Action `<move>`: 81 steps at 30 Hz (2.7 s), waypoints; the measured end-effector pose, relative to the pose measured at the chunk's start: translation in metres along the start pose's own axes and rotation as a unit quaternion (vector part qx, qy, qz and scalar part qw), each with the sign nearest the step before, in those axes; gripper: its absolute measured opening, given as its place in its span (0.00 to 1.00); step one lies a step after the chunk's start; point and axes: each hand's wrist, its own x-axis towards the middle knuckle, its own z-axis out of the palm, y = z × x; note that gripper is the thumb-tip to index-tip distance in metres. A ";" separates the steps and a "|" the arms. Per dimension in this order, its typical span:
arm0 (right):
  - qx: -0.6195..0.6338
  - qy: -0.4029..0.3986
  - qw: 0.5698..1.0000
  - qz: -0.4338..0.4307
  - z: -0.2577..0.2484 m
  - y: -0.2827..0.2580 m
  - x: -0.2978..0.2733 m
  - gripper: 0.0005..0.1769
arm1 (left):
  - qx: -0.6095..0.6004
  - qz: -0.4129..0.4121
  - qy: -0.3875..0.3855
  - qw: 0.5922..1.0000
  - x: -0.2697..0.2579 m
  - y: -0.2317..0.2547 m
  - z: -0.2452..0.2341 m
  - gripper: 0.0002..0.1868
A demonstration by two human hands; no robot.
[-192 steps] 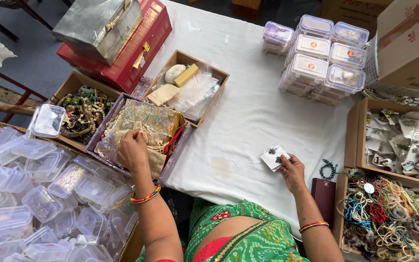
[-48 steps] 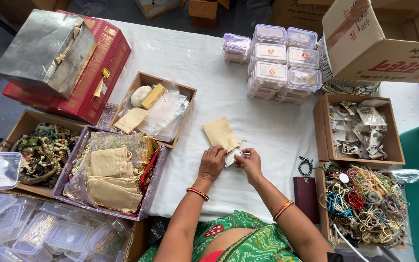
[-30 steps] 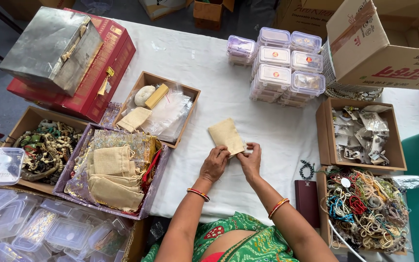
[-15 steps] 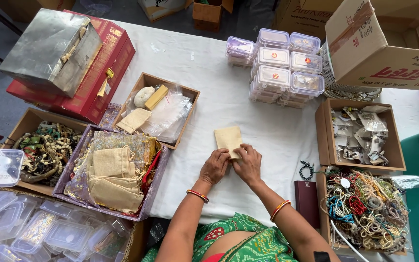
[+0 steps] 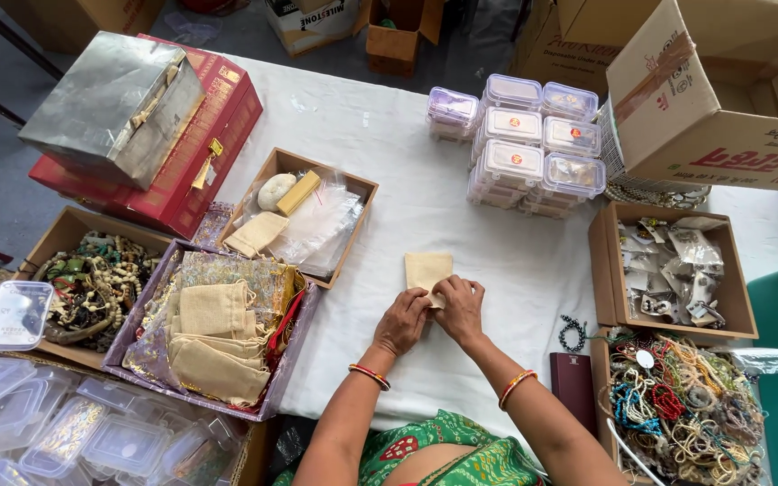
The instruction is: The person takes small jewelry items from a box, places them into small beige cloth pouches, ties the pouches shut, and then places the pouches into small clear plastic containers with lids. The containers are then stacked on the table.
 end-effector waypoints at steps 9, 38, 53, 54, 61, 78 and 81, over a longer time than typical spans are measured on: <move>-0.050 0.073 0.991 -0.096 0.023 0.021 0.001 0.29 | -0.001 -0.003 -0.011 1.000 0.002 0.003 -0.002 0.08; 0.572 -0.073 0.815 0.061 -0.139 0.056 0.005 0.16 | -0.527 -0.228 -0.063 0.816 0.094 0.074 -0.008 0.18; 0.605 0.004 0.787 0.124 -0.126 0.047 -0.004 0.13 | -0.420 -0.277 -0.043 0.863 0.087 0.083 -0.022 0.16; 0.609 0.037 0.779 0.144 -0.127 0.042 -0.004 0.13 | -0.390 -0.284 -0.043 0.875 0.085 0.082 -0.022 0.17; 0.407 -0.059 0.869 0.275 -0.051 0.085 -0.016 0.11 | -0.036 -0.338 -0.129 0.932 0.040 0.029 0.025 0.29; 0.209 0.029 0.956 0.205 -0.039 0.100 -0.019 0.06 | -0.004 -0.284 -0.044 0.958 0.049 -0.001 0.028 0.05; 0.207 0.016 0.973 0.100 -0.036 0.080 -0.014 0.08 | -0.054 -0.202 -0.065 0.976 0.051 0.017 0.042 0.04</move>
